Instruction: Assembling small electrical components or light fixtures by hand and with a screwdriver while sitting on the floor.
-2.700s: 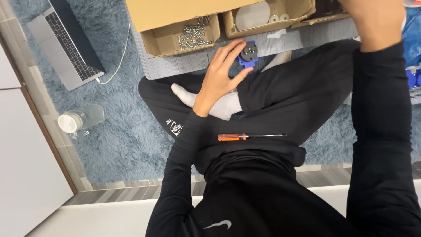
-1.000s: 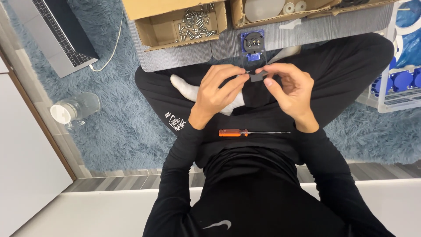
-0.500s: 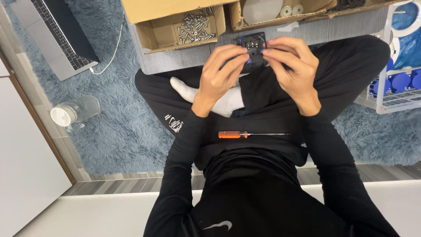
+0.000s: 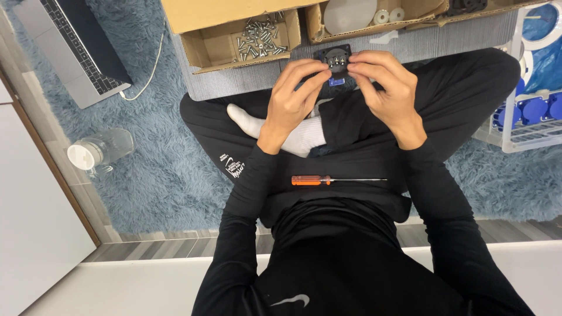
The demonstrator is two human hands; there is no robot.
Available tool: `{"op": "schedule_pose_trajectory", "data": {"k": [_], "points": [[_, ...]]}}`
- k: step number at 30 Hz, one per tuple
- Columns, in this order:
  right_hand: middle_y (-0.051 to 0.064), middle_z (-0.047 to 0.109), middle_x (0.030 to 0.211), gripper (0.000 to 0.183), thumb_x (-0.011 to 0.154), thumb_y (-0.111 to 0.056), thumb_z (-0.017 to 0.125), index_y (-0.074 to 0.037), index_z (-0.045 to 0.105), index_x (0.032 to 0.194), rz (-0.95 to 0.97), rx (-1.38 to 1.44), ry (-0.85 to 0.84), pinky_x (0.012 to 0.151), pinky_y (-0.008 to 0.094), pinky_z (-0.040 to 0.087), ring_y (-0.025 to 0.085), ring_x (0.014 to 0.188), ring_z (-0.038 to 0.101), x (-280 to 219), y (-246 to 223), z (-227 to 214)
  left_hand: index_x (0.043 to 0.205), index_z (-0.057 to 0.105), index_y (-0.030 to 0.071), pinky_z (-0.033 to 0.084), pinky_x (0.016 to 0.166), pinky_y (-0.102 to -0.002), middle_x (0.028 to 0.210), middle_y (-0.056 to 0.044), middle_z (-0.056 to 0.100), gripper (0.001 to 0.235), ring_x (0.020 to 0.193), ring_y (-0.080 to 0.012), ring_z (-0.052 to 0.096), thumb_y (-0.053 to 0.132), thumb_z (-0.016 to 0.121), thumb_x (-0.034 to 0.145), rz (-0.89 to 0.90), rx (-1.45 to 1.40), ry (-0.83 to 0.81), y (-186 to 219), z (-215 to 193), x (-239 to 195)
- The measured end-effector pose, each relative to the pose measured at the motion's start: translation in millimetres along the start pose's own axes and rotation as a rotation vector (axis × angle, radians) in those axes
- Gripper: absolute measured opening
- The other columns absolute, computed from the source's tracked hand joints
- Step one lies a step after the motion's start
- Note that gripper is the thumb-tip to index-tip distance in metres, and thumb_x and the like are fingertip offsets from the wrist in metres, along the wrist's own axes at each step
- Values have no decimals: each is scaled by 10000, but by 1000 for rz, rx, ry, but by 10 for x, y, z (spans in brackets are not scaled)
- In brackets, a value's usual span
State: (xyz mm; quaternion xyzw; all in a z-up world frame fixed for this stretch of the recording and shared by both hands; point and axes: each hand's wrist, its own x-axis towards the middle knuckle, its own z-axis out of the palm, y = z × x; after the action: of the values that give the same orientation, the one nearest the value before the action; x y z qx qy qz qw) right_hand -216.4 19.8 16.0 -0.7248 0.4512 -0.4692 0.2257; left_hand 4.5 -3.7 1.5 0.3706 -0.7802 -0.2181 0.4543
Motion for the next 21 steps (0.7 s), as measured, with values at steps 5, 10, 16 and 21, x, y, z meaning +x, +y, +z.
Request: {"op": "schedule_pose_trajectory", "data": {"k": [5, 10, 16, 21], "points": [[222, 756, 1217, 216, 938, 242, 856, 133, 796, 1114, -33, -23, -14, 1023, 438, 610, 373, 1159, 735, 35, 13, 0, 1151, 776, 40, 630, 1022, -416, 1220, -51, 722, 327, 1165, -290, 723, -112, 860, 875, -12, -12, -10, -21, 7, -20], [246, 746, 1213, 227, 930, 262, 839, 142, 782, 1114, -29, -6, -24, 1045, 453, 617, 402, 1205, 740, 66, 12, 3, 1118, 780, 27, 619, 1046, -434, 1190, -58, 728, 269, 1223, -309, 713, -96, 852, 889, -18, -30, -10, -50, 37, -23], [244, 734, 1210, 214, 950, 277, 822, 143, 767, 1107, -25, 24, -39, 1059, 461, 634, 437, 1270, 738, 69, 25, 6, 1099, 769, 7, 624, 1047, -428, 1190, -71, 717, 242, 1259, -318, 715, -124, 818, 902, -31, -86, -20, -26, 22, 17], [231, 709, 1220, 212, 963, 283, 821, 144, 761, 1112, -33, 17, -53, 1035, 452, 643, 442, 1257, 756, 51, 38, 3, 1095, 751, -8, 642, 1044, -422, 1212, -80, 702, 229, 1274, -320, 714, -136, 803, 912, -41, -136, -34, -10, 7, 52]]}}
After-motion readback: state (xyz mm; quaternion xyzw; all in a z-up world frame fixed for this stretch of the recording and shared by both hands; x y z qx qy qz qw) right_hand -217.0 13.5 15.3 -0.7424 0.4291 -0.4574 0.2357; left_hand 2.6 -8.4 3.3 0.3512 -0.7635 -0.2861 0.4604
